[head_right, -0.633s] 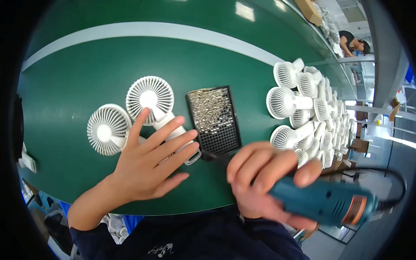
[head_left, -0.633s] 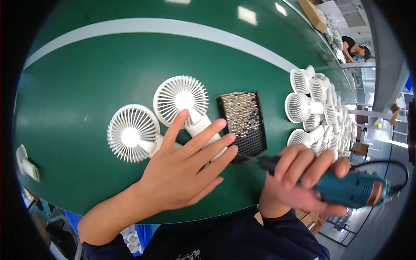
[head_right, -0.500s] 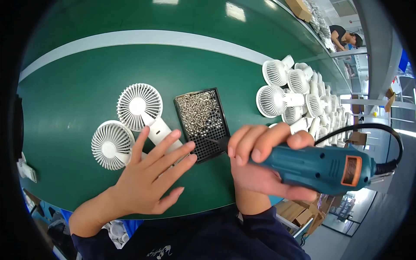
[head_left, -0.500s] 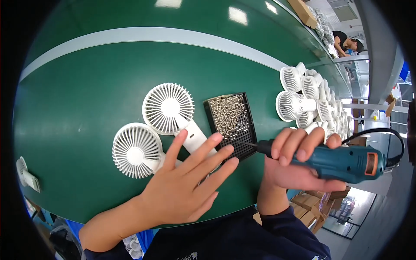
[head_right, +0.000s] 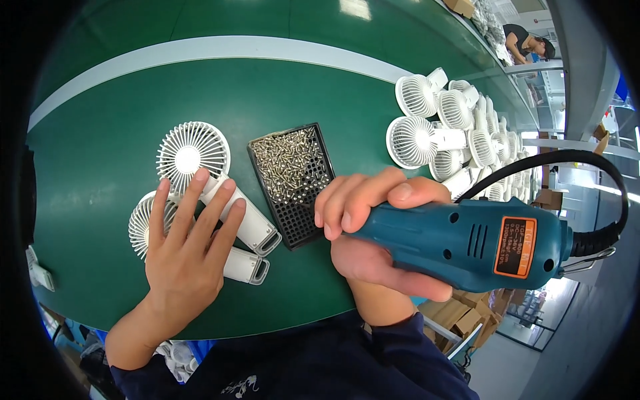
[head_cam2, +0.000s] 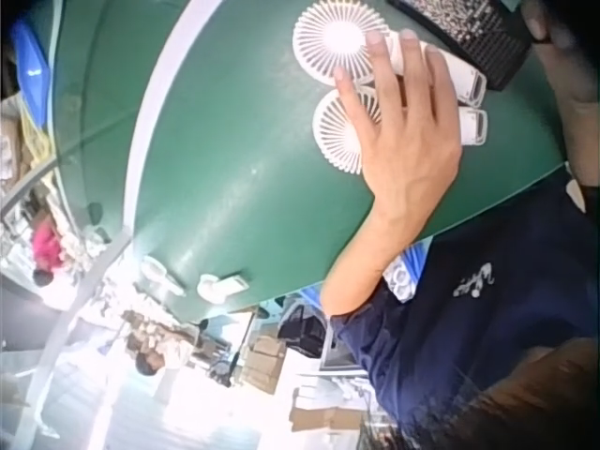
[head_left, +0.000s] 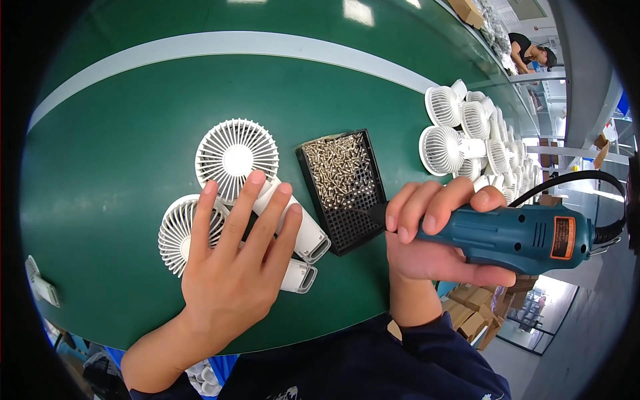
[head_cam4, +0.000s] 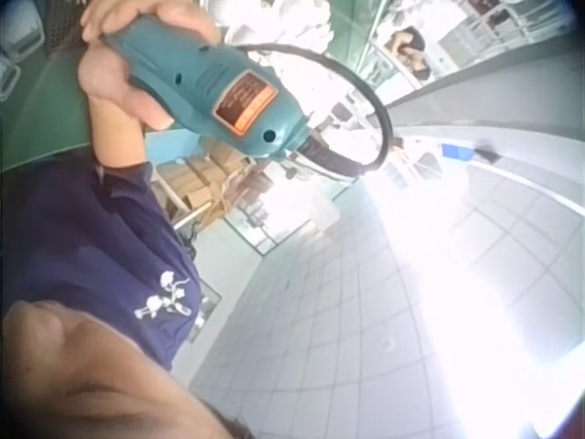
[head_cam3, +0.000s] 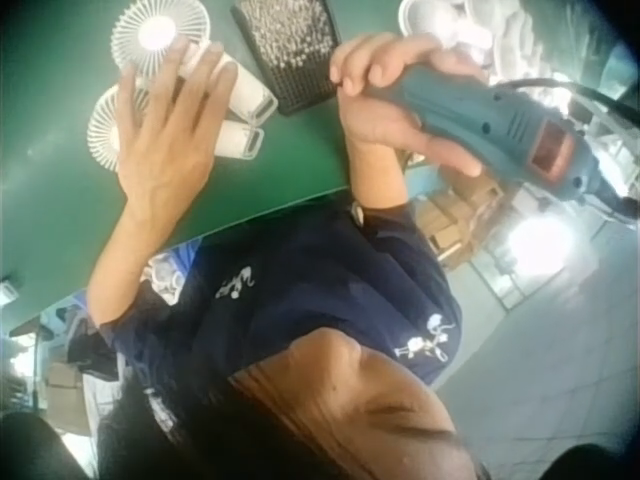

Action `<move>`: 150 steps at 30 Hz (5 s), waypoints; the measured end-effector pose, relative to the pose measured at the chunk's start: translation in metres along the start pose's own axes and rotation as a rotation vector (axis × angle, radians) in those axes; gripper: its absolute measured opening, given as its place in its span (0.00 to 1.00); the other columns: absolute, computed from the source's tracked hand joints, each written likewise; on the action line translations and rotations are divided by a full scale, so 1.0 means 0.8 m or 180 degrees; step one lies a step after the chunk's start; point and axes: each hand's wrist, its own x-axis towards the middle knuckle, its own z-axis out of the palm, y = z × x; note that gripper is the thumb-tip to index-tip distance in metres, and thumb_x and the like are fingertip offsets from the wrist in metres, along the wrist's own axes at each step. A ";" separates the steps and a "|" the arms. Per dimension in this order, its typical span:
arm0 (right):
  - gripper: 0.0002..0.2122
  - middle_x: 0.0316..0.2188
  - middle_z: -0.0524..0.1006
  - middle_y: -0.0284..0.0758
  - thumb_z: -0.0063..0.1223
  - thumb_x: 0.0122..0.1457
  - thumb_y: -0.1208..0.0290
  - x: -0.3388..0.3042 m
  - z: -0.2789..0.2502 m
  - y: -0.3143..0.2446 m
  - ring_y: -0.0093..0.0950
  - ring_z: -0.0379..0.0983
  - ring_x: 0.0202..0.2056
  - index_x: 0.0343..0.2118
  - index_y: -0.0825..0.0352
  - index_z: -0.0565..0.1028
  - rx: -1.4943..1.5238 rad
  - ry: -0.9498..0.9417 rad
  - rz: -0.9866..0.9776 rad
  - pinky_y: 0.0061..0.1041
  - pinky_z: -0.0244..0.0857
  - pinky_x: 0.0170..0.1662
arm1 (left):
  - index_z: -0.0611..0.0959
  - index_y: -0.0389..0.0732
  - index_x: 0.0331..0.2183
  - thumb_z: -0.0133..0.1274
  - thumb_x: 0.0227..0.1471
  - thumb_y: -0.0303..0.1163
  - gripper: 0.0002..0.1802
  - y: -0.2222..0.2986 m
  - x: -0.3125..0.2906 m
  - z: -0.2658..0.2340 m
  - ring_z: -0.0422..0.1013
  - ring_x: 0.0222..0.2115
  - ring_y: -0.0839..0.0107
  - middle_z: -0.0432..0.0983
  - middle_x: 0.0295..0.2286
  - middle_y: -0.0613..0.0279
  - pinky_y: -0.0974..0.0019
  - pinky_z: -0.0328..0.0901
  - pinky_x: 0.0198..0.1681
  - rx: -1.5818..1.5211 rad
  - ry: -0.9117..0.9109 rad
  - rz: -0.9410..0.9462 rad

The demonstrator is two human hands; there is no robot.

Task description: The person assembles mini fans by picking screws from a tray and driving them into the fans with an electric screwdriver, stacks the assembled fans along the conveyor belt, and takes more fans from a crate.

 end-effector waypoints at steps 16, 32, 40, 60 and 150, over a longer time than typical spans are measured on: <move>0.28 0.22 0.68 0.35 0.48 0.56 0.42 0.000 0.059 -0.049 0.28 0.65 0.14 0.48 0.60 0.61 -0.0066 0.0216 -0.0071 0.29 0.64 0.18 | 0.79 0.36 0.41 0.45 0.48 0.31 0.18 0.003 0.000 0.008 0.63 0.55 0.56 0.71 0.48 0.56 0.38 0.54 0.55 0.0021 -0.0001 0.0022; 0.27 0.20 0.68 0.34 0.48 0.56 0.42 -0.028 0.086 -0.017 0.25 0.63 0.11 0.43 0.64 0.60 -0.0050 -0.0251 -0.0061 0.23 0.63 0.13 | 0.77 0.38 0.45 0.45 0.45 0.27 0.22 0.002 -0.004 0.003 0.58 0.58 0.57 0.67 0.52 0.58 0.40 0.51 0.58 -0.0135 -0.0276 -0.0111; 0.27 0.19 0.68 0.33 0.47 0.57 0.42 -0.029 0.087 -0.018 0.24 0.63 0.11 0.43 0.64 0.60 -0.0047 -0.0167 -0.0010 0.23 0.62 0.12 | 0.77 0.38 0.45 0.45 0.45 0.27 0.21 0.003 -0.004 0.003 0.59 0.57 0.57 0.67 0.52 0.57 0.40 0.51 0.58 -0.0137 -0.0238 -0.0094; 0.40 0.24 0.66 0.37 0.39 0.49 0.27 0.004 0.010 -0.019 0.28 0.64 0.16 0.50 0.64 0.60 -0.0333 0.0002 -0.0365 0.29 0.62 0.18 | 0.78 0.37 0.43 0.46 0.48 0.32 0.19 0.002 -0.003 0.002 0.60 0.57 0.55 0.69 0.50 0.55 0.37 0.53 0.56 0.0048 -0.0192 0.0036; 0.33 0.20 0.65 0.31 0.36 0.52 0.29 -0.086 -0.001 -0.051 0.20 0.59 0.13 0.42 0.60 0.61 0.0907 0.1839 0.0821 0.22 0.57 0.17 | 0.63 0.31 0.53 0.55 0.51 0.42 0.35 0.087 -0.015 0.013 0.35 0.62 0.40 0.33 0.61 0.34 0.41 0.38 0.61 -0.0195 0.0350 -0.1692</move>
